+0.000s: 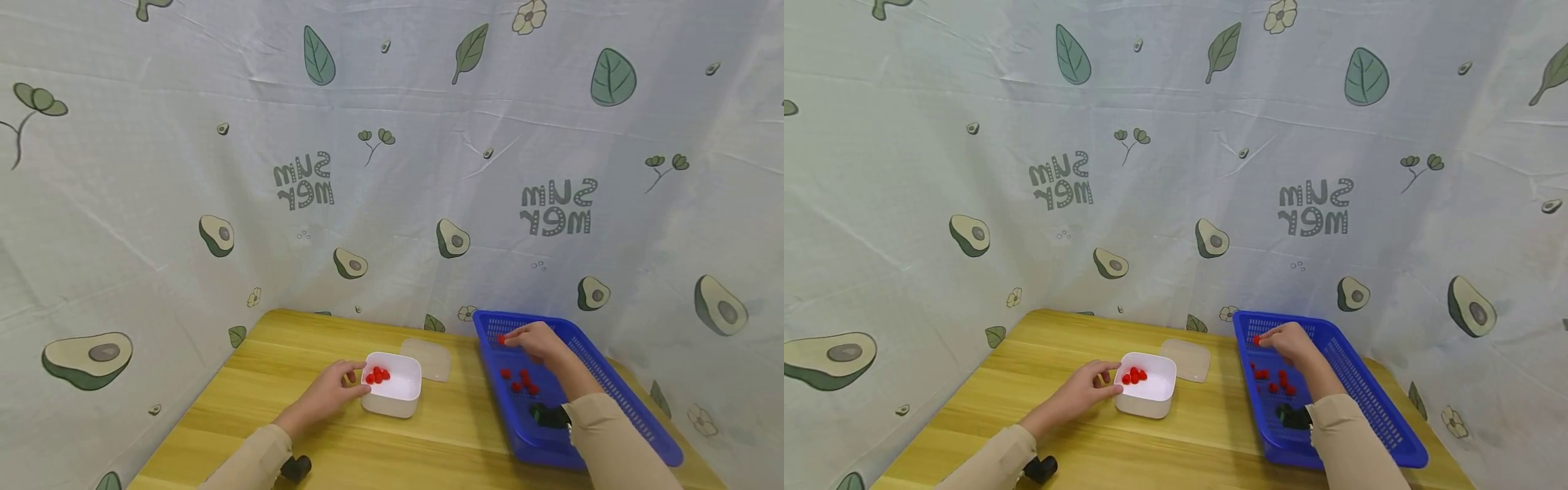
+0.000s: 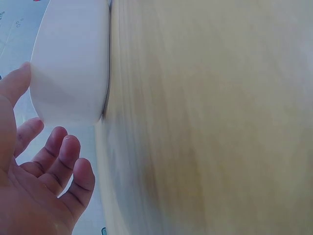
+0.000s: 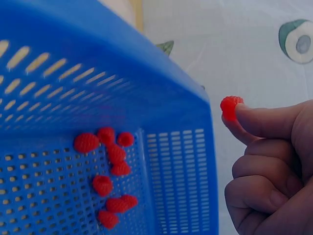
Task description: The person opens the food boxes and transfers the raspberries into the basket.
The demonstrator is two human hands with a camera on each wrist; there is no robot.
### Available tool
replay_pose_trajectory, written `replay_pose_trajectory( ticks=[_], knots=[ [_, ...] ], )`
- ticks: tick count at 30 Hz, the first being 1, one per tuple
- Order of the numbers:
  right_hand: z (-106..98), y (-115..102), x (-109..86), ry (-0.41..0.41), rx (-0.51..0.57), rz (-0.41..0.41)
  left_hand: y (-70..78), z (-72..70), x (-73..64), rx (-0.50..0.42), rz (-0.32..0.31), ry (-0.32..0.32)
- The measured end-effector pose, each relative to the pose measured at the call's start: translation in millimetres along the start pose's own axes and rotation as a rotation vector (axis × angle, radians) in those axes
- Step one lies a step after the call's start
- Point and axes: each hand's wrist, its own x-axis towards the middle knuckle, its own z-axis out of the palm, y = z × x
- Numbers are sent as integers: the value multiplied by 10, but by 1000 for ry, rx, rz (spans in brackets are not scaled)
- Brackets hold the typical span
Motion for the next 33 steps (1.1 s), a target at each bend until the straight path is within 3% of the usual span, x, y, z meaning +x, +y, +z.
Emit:
replay_pose_trajectory(
  ticks=[26,33],
  knots=[
    [-174,486,15,-9,-17,81,6,15,16,25,-1,2],
    [-120,373,-6,-22,-24,8,16,5,5,21,-11,1]
  ],
)
